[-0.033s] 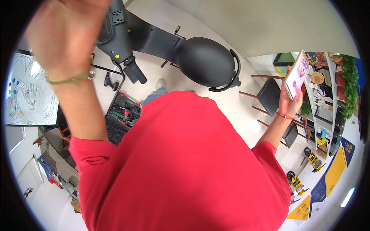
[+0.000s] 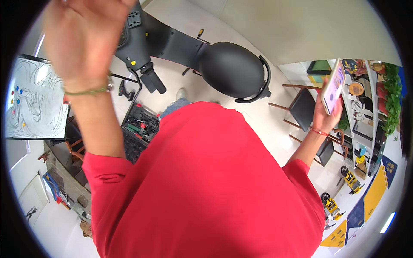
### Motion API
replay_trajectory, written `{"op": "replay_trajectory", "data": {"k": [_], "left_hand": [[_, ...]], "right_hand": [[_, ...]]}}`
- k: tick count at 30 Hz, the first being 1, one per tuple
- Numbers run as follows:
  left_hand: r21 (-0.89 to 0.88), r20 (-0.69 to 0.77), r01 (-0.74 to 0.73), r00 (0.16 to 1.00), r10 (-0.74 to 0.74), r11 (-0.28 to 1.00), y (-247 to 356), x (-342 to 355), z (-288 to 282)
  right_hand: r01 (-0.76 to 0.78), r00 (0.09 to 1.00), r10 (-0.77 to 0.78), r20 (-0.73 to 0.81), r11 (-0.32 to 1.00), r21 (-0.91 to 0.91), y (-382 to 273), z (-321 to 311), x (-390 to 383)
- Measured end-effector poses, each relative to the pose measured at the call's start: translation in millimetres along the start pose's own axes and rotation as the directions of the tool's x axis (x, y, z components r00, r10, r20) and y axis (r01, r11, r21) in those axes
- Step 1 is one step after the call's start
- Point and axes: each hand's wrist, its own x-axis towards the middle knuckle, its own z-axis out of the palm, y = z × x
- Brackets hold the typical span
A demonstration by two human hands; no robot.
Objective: The person unscrews and removes the floor panel of an electric scooter using a screwdriver, changes the screwdriver bit, and then unscrews and removes the scooter's front handlebar cover.
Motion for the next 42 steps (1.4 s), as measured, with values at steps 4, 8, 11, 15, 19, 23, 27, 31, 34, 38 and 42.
{"op": "replay_trajectory", "data": {"k": [4, 8, 11, 15, 19, 23, 27, 31, 34, 38, 42], "left_hand": [[0.21, -0.431, 0.002, 0.898, 0.091, 0.978, -67, -54, -40], [0.368, -0.732, 0.206, 0.665, 0.147, 0.907, -104, -146, -82], [0.332, -0.833, 0.371, 0.547, 0.084, 0.867, -121, -205, -98], [0.149, -0.928, 0.606, 0.359, -0.102, 0.782, -156, -264, -109], [-0.036, -0.876, 0.661, 0.34, -0.342, 0.749, -180, -296, -111], [0.03, -0.806, 0.702, 0.438, -0.398, 0.712, -193, -280, -113], [-0.02, -0.834, 0.755, 0.349, -0.427, 0.655, -184, -278, -118], [0.031, -0.864, 0.806, 0.319, -0.389, 0.592, -170, -282, -133], [0.024, -0.836, 0.823, 0.328, -0.44, 0.568, -168, -273, -153], [0.037, -0.833, 0.843, 0.323, -0.449, 0.537, -161, -275, -163], [0.074, -0.826, 0.88, 0.318, -0.466, 0.47, -157, -274, -179]], "right_hand": [[-0.032, 0.997, 0.005, 0.083, 0.943, 0.33, -9, -12, -12], [-0.155, 0.986, 0.091, 0.143, 0.824, 0.545, 15, -55, -23], [-0.147, 0.978, 0.193, -0.077, 0.904, 0.402, 19, -64, -41], [-0.228, 0.936, 0.278, -0.215, 0.946, 0.231, 31, -86, -65], [-0.512, 0.799, 0.515, -0.311, 0.853, 0.098, 84, -109, -102], [-0.813, 0.409, 0.835, -0.369, 0.517, 0.268, 166, -182, -180], [-0.903, 0.185, 0.802, -0.568, 0.366, 0.223, 203, -210, -256], [-0.902, 0.238, 0.722, -0.649, 0.413, 0.129, 205, -221, -303], [-0.789, 0.44, 0.638, -0.632, 0.611, 0.068, 203, -252, -328], [-0.637, 0.559, 0.799, -0.224, 0.586, 0.501, 160, -138, -221], [-0.339, 0.82, 0.41, -0.4, 0.91, 0.237, 120, -76, -154]]}}
